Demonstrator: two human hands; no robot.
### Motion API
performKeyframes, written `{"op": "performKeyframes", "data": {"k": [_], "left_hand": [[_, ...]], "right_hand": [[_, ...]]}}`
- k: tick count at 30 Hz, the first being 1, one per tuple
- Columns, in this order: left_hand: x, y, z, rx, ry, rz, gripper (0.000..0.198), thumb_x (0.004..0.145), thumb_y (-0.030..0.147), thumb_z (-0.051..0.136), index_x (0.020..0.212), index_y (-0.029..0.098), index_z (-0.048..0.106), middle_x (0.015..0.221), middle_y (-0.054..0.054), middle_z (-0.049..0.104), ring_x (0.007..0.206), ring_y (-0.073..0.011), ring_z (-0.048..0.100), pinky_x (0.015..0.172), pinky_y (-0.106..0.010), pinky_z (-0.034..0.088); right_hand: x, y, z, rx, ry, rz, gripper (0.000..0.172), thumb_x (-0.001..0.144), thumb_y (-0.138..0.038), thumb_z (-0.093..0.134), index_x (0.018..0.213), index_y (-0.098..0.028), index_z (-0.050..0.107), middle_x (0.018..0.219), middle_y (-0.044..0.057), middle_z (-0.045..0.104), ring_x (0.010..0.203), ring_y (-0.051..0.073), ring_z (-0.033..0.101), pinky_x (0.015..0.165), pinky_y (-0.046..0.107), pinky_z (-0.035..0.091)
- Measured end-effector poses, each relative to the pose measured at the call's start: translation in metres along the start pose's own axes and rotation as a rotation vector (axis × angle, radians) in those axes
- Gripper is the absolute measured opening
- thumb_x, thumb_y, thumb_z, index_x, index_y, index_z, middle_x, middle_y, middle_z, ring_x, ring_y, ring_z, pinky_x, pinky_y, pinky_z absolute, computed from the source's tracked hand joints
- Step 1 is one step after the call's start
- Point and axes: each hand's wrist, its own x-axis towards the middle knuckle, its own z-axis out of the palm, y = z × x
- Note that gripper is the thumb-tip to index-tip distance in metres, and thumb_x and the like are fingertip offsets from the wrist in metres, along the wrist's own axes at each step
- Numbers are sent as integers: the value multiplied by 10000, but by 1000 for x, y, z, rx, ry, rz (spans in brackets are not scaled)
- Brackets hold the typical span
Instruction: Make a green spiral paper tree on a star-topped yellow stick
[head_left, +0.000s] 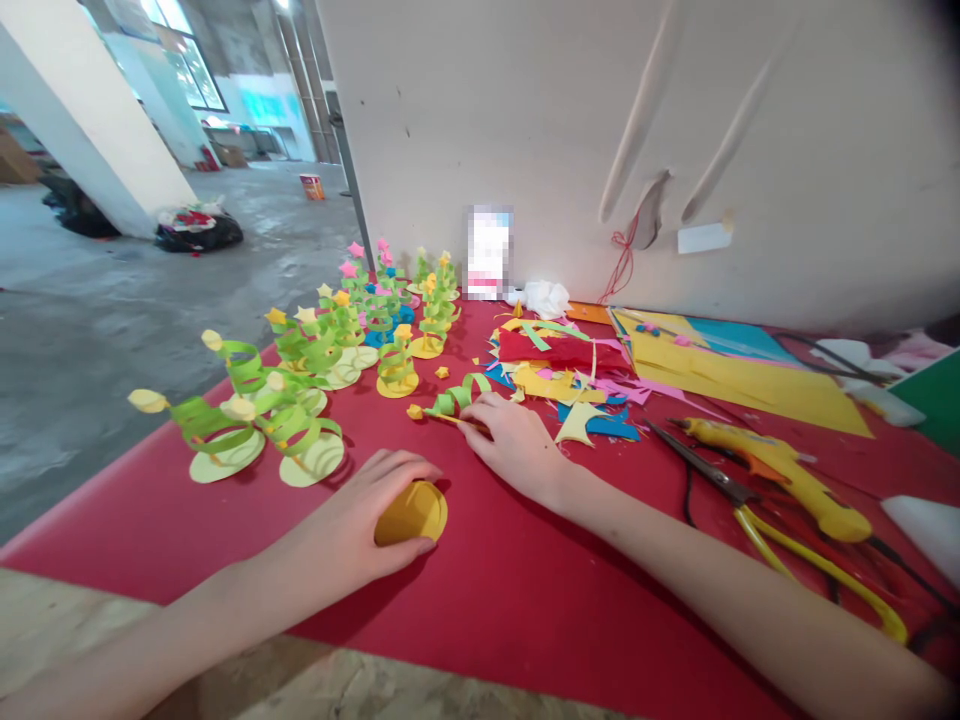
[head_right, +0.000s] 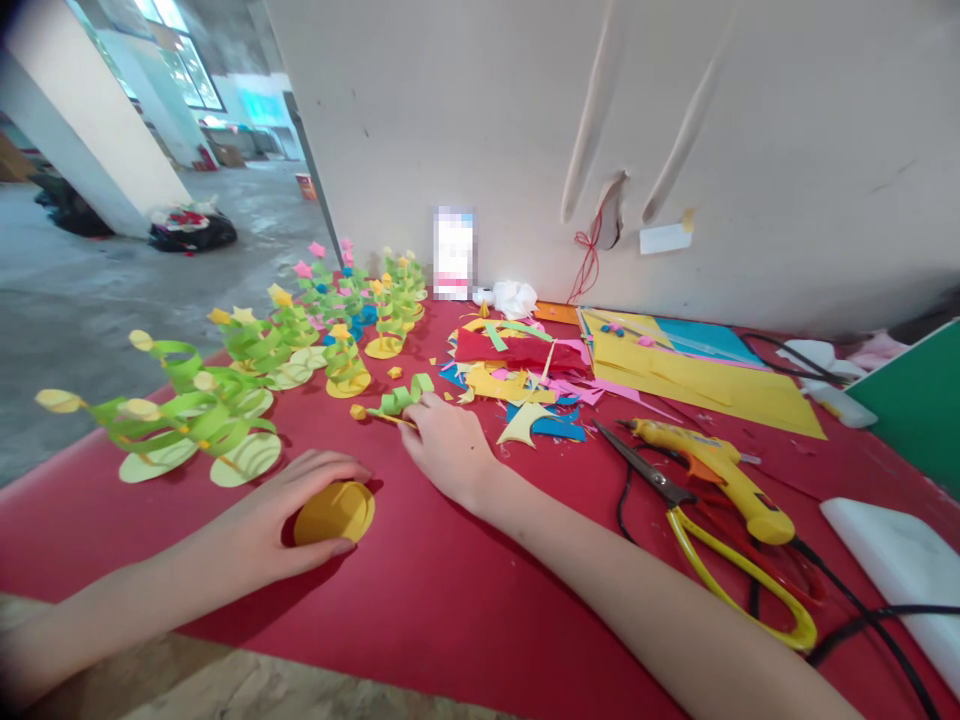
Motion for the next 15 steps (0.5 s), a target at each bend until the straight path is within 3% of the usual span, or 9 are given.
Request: {"op": "performKeyframes", "data": {"k": [15], "left_hand": [[-1,-1,0,-1,-11,-19,362,771,264,557,1111,243,433,1140,-39,483,1081,-229,427,928,-380,373]], "right_hand": [[-9,-5,-4,-171,16,67,176,871,-272,473,936,-133,559,967,50,573,733,126,562,626,289,481]]}}
